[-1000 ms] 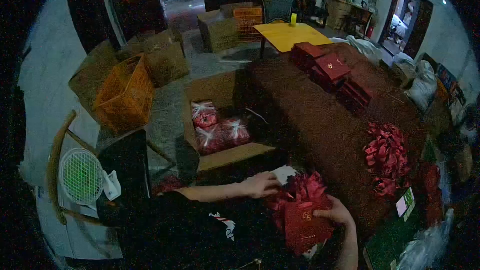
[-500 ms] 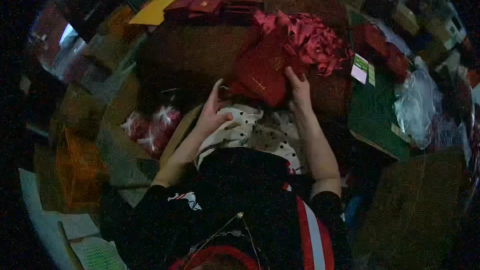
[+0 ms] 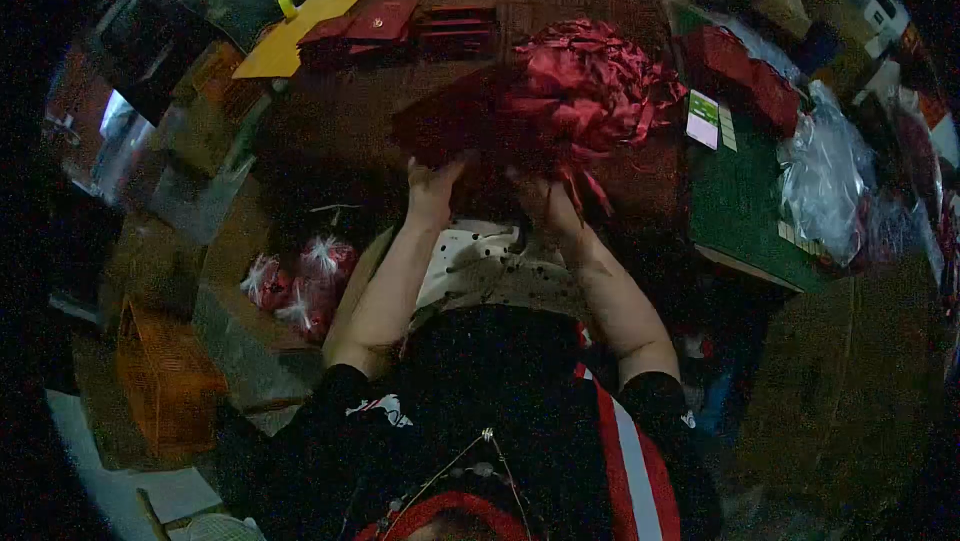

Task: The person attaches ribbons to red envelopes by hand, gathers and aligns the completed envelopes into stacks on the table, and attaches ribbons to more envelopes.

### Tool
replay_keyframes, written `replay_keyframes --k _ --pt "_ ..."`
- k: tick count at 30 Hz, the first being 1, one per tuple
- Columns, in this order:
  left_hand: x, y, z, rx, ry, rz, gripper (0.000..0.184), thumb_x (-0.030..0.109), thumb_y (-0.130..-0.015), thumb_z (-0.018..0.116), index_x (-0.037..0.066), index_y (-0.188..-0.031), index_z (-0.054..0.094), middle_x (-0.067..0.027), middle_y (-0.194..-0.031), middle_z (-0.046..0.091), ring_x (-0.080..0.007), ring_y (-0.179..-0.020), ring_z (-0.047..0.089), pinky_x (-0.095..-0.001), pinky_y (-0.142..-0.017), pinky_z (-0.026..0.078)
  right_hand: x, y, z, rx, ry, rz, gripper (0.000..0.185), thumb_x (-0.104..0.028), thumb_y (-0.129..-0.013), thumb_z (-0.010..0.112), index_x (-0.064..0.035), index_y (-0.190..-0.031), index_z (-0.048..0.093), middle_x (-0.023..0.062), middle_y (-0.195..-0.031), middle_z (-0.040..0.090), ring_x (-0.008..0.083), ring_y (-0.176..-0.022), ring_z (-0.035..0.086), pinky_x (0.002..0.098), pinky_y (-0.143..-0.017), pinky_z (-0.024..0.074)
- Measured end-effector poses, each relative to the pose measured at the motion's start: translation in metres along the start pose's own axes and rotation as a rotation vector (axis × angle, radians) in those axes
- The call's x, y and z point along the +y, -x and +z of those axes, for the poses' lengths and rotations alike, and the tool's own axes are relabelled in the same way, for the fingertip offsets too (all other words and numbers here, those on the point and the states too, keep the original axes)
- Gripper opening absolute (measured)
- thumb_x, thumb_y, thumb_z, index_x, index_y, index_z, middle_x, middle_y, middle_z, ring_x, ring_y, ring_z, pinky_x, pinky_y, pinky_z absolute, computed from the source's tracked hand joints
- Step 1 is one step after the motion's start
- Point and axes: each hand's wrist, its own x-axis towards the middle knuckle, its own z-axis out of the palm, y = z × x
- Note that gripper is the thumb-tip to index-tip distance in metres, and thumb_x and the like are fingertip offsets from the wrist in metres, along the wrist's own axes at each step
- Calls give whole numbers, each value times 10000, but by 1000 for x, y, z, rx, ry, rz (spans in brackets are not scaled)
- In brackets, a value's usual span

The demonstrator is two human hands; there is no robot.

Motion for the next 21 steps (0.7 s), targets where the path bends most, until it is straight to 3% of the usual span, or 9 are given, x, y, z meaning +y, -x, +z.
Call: replay_keyframes --k 3,5,6,9,11,13,16,20,21 --pt "6 -14 3 -63 12 186 314 -14 -848 728 11 -1155 664 -80 -1123 694 -210 -1013 657 -366 -869 541 -49 33 74 118 82 82 567 -223 -886 713 -70 -1392 510 80 -1335 576 223 -1195 574 372 -972 509" --pt "-12 -39 -10 38 -529 367 375 22 -828 763 -4 -1182 644 -87 -1126 702 -183 -1010 661 -362 -868 542 -74 42 90 -119 1085 283 585 -420 -924 682 -37 -1348 553 128 -1233 640 228 -1092 630 380 -984 485" --pt "-20 -43 -9 2 132 141 483 109 -775 829 -8 -1199 628 -94 -1119 710 -181 -1015 667 -354 -873 540 -90 42 112 -162 1338 457 508 -388 -848 777 -75 -1230 657 117 -1109 695 200 -1045 648 364 -965 492" --pt "-47 -65 -26 8 -322 242 574 184 -736 866 1 -1219 616 -129 -1126 702 -227 -1019 676 -357 -874 543 -118 53 155 -132 895 -174 315 -254 -843 792 -64 -1080 708 89 -1063 707 176 -1007 664 344 -898 515" --pt "-52 -65 -31 19 -289 102 668 236 -719 877 14 -1273 578 -157 -1195 665 -285 -1090 649 -387 -924 524 -145 25 153 48 1268 -837 273 -256 -879 751 -61 -1063 696 111 -1217 654 269 -1159 604 405 -1025 445" --pt "-60 -75 -36 -37 -719 290 850 282 -686 895 26 -1377 473 -180 -1314 587 -324 -1211 575 -413 -1015 465 -162 -4 140 302 1464 -799 664 -477 -865 722 -94 -1371 528 164 -1492 423 322 -1408 368 448 -1129 328" --pt "-46 -72 -22 -145 -811 369 1015 308 -641 917 38 -1446 360 -170 -1410 499 -317 -1308 490 -418 -1090 395 -152 -62 96 330 1056 -386 883 -600 -897 614 -54 -1525 319 154 -1574 320 306 -1463 286 441 -1177 240" --pt "-44 -83 -40 -191 -569 305 1055 296 -648 926 49 -1471 314 -146 -1419 471 -279 -1319 469 -418 -1121 366 -149 -62 123 -15 960 -354 830 -519 -925 629 -104 -1554 282 129 -1606 267 285 -1500 201 428 -1195 199" --pt "-45 -81 -48 -190 -440 127 1032 303 -673 916 54 -1473 313 -140 -1410 476 -272 -1309 477 -423 -1106 384 -150 -59 118 -109 1050 -305 819 -502 -927 635 -128 -1561 275 124 -1612 256 279 -1507 180 432 -1198 194"
